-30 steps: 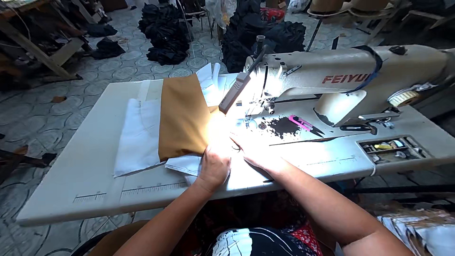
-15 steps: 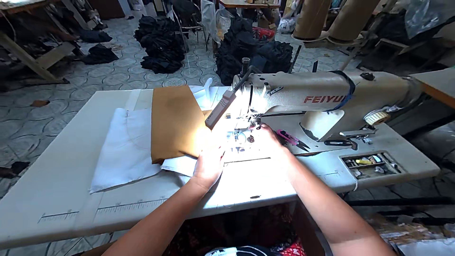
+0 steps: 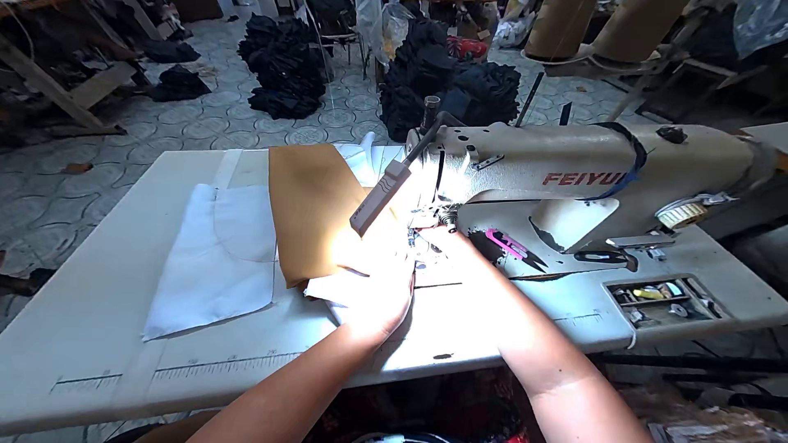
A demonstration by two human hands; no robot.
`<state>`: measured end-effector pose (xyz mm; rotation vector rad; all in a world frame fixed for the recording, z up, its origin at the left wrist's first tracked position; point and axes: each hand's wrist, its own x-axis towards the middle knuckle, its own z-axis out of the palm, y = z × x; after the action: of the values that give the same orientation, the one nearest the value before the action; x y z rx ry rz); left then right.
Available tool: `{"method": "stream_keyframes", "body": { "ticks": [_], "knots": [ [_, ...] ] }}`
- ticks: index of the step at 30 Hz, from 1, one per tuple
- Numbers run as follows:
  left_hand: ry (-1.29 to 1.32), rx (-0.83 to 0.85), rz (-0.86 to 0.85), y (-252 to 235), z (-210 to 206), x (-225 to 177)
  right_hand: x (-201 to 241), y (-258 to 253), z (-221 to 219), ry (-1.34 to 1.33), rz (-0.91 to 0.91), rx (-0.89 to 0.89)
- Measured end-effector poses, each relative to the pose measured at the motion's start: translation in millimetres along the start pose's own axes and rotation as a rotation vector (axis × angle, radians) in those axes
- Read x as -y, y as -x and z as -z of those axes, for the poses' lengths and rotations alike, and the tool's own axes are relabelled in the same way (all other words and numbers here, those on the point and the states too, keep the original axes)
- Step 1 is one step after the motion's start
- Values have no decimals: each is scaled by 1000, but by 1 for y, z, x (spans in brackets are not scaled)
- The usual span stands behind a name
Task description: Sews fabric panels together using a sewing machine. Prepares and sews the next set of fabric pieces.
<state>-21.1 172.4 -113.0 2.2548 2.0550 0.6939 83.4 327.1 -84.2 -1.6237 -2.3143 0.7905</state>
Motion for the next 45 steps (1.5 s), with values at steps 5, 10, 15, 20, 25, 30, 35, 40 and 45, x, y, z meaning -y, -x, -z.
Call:
{"method": "stream_keyframes", "body": {
  "ticks": [5,10,15,20,25,30,35,40,45],
  "knots": [
    [-43,60,26,4,-2,-9,-24,-14,-20,46,188,-186],
    [-7,-33,4,11,-1,-6,-7,-4,-2,23,85,39],
    [-8,3,20,13,1,-3,-22,-13,-17,32,151,-90],
    [-2,-48,-45,13,3,7,-18,-8,-14,52,133,-128],
    [26,-69,-115,5,3,21,-15,-4,-8,127,106,-116],
    [71,-54,-141,4,0,27,-9,6,0,131,94,-81],
    [87,-33,-127,4,1,26,-15,-4,-7,224,104,-79],
    [100,-44,-156,2,0,29,-21,-6,-11,187,132,-110],
    [92,-39,-172,1,3,29,-25,-2,-12,135,155,-146]
  ]
}}
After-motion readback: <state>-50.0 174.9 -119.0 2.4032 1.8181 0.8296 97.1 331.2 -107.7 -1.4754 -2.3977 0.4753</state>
